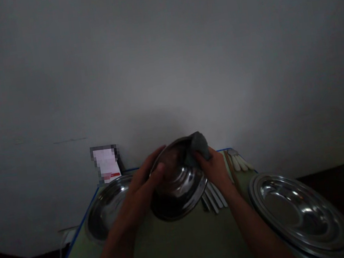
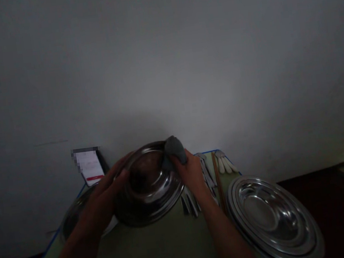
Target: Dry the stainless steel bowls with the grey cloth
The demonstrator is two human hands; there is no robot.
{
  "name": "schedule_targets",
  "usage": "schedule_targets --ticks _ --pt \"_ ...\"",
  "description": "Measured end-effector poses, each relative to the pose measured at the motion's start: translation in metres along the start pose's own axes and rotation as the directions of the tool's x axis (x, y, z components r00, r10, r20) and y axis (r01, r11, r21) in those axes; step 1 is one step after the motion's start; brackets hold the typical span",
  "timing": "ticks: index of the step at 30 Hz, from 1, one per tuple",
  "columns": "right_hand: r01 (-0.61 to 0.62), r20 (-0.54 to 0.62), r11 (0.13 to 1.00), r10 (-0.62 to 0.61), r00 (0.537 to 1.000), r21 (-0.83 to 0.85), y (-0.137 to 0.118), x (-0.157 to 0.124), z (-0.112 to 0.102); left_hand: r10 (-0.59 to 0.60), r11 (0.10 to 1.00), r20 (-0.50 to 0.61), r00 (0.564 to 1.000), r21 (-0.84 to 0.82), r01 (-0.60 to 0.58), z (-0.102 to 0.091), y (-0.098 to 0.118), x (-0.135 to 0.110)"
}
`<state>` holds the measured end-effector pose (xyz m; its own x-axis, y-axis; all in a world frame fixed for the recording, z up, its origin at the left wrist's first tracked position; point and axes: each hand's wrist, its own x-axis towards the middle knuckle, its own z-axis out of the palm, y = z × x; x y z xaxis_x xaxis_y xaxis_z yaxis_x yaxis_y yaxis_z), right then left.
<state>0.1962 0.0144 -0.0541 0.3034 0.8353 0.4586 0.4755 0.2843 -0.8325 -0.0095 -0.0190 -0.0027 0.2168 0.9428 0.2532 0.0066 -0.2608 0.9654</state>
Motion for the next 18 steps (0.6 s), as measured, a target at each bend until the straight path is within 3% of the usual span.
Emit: schedule_targets --ticks 4,7,11,14,18 --pt "-0.213 0.094 0.959 0.198 0.976 0.186 -0.001 -0.009 0.020 0.100 0.982 -0.215 0.972 -0.135 -0.131 0.002 0.001 0.001" --pt "-0.245 0.152 0.914 0.205 0.967 0.323 -0.004 -0.016 0.032 0.076 0.965 -0.330 0.941 -0.213 -0.153 0.002 -0.002 0.005" --pt "-0.164 0.125 0.962 0.140 0.982 0.217 -0.005 -0.013 0.028 -0.063 0.962 -0.261 0.963 -0.272 -0.011 -0.012 -0.009 0.011" --pt "-0.096 0.112 0.980 0.076 0.991 0.177 -0.008 -0.008 0.015 -0.172 0.966 -0.189 0.967 -0.223 0.128 -0.024 -0.010 0.012" --pt "0.066 0.112 0.996 -0.072 0.991 0.059 -0.016 -0.005 0.000 -0.131 0.987 -0.050 0.990 -0.105 0.125 -0.026 -0.007 0.008"
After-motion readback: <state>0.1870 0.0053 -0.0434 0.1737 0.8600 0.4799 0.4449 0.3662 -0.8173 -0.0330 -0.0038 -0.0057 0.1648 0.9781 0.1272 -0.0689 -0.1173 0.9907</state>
